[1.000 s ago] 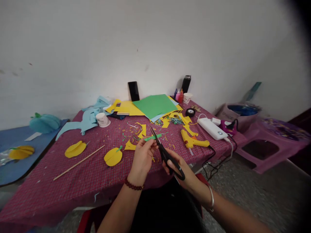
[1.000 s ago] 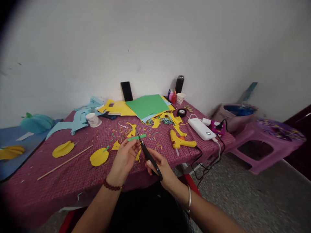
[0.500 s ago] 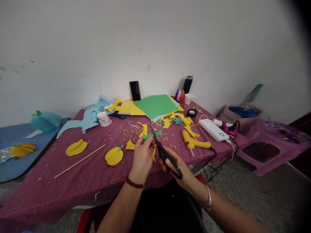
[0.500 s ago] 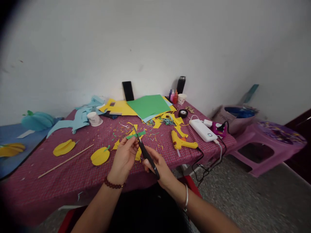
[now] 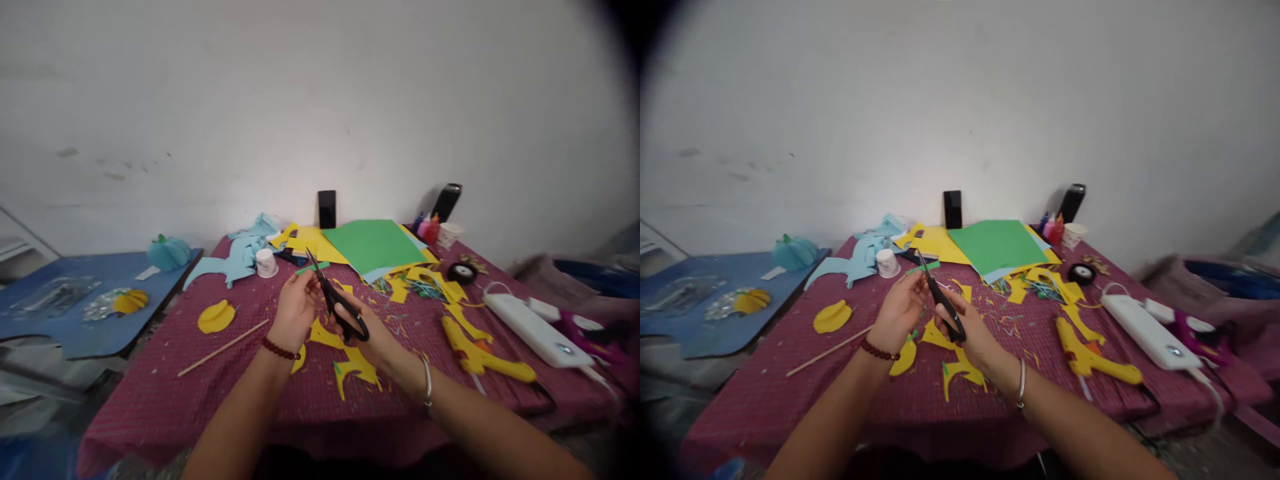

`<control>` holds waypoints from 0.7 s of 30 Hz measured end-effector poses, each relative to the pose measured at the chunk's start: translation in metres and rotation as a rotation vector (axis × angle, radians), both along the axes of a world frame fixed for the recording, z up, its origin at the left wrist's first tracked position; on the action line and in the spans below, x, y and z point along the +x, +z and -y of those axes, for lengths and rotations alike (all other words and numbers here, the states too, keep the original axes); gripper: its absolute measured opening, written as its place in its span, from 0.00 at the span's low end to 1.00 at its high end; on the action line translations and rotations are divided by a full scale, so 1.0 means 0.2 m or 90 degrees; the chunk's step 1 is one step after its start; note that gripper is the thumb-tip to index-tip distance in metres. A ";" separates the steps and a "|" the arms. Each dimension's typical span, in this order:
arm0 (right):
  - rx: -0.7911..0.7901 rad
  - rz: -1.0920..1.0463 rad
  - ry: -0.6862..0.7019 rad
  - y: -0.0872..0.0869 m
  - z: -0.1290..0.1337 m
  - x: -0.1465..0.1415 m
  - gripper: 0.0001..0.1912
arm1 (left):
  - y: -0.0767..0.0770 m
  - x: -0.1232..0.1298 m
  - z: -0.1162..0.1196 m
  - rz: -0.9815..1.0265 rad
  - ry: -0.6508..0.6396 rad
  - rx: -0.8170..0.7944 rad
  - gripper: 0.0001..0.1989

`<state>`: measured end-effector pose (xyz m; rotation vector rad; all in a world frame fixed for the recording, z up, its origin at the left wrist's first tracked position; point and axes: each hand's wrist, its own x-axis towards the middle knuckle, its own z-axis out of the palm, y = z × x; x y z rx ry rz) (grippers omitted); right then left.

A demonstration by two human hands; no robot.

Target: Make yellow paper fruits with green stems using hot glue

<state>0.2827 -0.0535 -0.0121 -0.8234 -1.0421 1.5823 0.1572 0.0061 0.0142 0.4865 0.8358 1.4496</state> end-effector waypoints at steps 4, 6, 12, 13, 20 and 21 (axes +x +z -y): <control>-0.035 0.002 0.018 -0.01 -0.18 -0.17 0.31 | -0.02 -0.16 -0.16 0.003 0.035 -0.019 0.16; -0.057 0.009 0.018 -0.03 -0.24 -0.22 0.30 | -0.05 -0.20 -0.22 0.009 0.046 -0.035 0.16; -0.121 0.013 0.039 -0.06 -0.31 -0.25 0.29 | -0.12 -0.28 -0.29 0.015 0.050 -0.061 0.13; -0.130 0.015 0.055 -0.06 -0.30 -0.23 0.29 | -0.12 -0.29 -0.28 0.012 0.048 -0.059 0.11; -0.031 0.179 0.173 0.06 -0.09 0.10 0.31 | -0.04 -0.31 -0.01 -0.053 0.000 -0.033 0.10; -0.003 0.208 0.167 0.08 -0.06 0.15 0.29 | -0.03 -0.30 0.04 -0.070 -0.013 -0.031 0.11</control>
